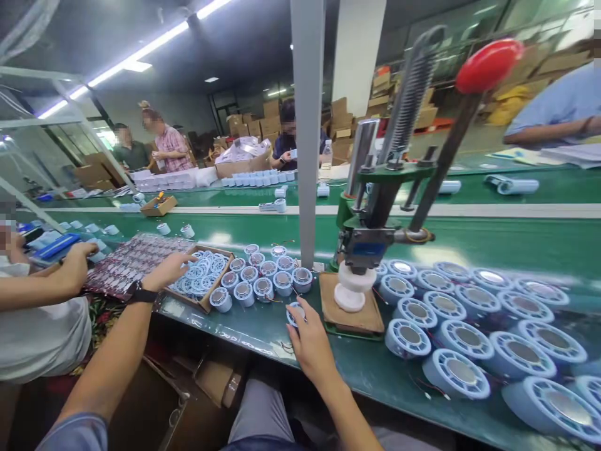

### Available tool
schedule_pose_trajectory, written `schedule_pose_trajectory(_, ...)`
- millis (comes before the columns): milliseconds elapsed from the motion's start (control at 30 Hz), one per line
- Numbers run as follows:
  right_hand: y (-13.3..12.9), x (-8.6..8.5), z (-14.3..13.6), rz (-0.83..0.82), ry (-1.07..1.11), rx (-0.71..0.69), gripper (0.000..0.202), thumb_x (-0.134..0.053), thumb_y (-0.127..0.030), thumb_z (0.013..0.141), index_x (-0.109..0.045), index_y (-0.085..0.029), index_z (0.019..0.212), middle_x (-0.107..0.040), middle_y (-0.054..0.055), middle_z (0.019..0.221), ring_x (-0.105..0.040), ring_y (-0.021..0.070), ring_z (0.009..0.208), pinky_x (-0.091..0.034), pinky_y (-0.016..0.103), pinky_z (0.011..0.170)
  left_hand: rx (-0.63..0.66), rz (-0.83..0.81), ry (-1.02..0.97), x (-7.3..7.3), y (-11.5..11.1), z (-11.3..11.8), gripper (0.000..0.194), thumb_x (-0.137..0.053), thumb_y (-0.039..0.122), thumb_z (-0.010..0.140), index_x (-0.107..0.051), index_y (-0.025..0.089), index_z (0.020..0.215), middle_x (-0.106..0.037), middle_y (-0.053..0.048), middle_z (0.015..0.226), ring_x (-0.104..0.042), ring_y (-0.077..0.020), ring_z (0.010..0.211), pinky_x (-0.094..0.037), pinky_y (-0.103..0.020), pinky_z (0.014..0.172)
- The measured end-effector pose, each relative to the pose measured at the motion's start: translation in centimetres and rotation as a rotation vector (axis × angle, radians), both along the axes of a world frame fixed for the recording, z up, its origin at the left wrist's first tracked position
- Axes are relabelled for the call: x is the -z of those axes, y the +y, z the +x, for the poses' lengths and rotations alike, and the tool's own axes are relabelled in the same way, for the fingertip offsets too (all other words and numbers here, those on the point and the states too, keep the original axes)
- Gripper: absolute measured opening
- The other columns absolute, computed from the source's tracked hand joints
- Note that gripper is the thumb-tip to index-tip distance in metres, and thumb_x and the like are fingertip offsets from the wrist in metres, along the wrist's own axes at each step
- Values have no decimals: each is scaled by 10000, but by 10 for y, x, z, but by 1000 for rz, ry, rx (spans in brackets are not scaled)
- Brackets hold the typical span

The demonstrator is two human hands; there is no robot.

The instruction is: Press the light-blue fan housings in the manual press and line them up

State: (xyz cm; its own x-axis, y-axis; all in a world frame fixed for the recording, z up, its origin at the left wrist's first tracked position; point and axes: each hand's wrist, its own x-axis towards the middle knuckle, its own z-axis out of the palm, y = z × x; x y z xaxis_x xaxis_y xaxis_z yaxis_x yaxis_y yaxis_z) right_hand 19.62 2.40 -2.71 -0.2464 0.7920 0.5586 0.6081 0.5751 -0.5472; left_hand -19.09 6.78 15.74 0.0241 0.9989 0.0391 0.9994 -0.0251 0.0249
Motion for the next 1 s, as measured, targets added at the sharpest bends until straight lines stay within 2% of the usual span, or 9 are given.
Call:
schedule_pose_trajectory(167, -13, 2, 17, -2, 0, -11, 357, -430, -326, 977, -606, -244, 1277, -490, 99, 1408, -537, 249, 1256, -516, 442, 1021, -5, 19, -45, 8, -6, -4, 316, -593, 114, 681, -756, 181, 943, -756, -103, 998, -660, -272, 1025, -476, -335, 968)
schedule_pose_trajectory(300, -25, -6, 27, -32, -3, -31, 348, -446, -297, 970, -617, -253, 1270, -495, 91, 1414, -545, 236, 1258, -521, 409, 1019, -72, 194, -78, 5, -10, 11, 365, -461, 227, 864, -693, 125, 1126, -718, -158, 1091, -638, -292, 1055, -454, -392, 986)
schedule_pose_trajectory(400, -34, -12, 36, -46, 18, -52, 357, -462, -279, 967, -596, -238, 1295, -504, 101, 1414, -539, 227, 1275, -515, 391, 1031, -54, 268, -300, 27, -28, 68, 409, -460, 350, 908, -649, 145, 1209, -723, -106, 1086, -665, -252, 950, -504, -352, 902)
schedule_pose_trajectory(500, -39, -17, 42, -52, 44, -57, 354, -491, -270, 955, -586, -207, 1290, -525, 121, 1393, -554, 227, 1260, -517, 396, 1029, 99, 88, -617, 74, -55, 152, 296, -543, 337, 874, -713, 212, 1081, -750, -48, 1020, -691, -217, 859, -536, -307, 822)
schedule_pose_trajectory(600, -42, -20, 47, -80, 56, -57, 324, -504, -256, 943, -613, -200, 1243, -528, 127, 1391, -558, 230, 1256, -516, 399, 1031, 88, 48, -574, 110, -73, 208, 317, -519, 248, 888, -685, 202, 1153, -751, -89, 994, -703, -244, 882, -529, -339, 836)
schedule_pose_trajectory(733, -47, -21, 56, -89, 48, -68, 322, -509, -249, 941, -614, -200, 1241, -530, 126, 1389, -550, 224, 1264, -511, 391, 1038, 10, 37, -421, 113, -75, 206, 404, -462, 311, 952, -593, 144, 1296, -732, -115, 852, -697, -275, 811, -527, -392, 813)
schedule_pose_trajectory(800, -49, -21, 60, -87, 47, -71, 316, -511, -246, 941, -617, -203, 1236, -538, 121, 1381, -557, 220, 1254, -516, 385, 1030, 147, 16, -407, 107, -74, 193, 404, -469, 284, 942, -587, 165, 1309, -720, -133, 1015, -676, -279, 962, -514, -412, 902)
schedule_pose_trajectory(900, -50, -22, 64, -95, 50, -88, 317, -521, -239, 935, -619, -204, 1234, -538, 123, 1379, -560, 217, 1249, -516, 381, 1027, 531, -76, -398, 108, -72, 187, 523, -542, 201, 880, -512, 269, 1398, -555, -99, 1393, -495, -278, 1286, -417, -452, 1080)
schedule_pose_trajectory(1000, -49, -22, 67, -122, 56, -113, 322, -526, -230, 929, -624, -202, 1234, -521, 129, 1394, -553, 216, 1259, -507, 363, 1039, 576, -85, -368, 120, -66, 195, 679, -621, 257, 860, -376, 265, 1493, -505, -116, 1425, -437, -303, 1304, -383, -515, 1097)
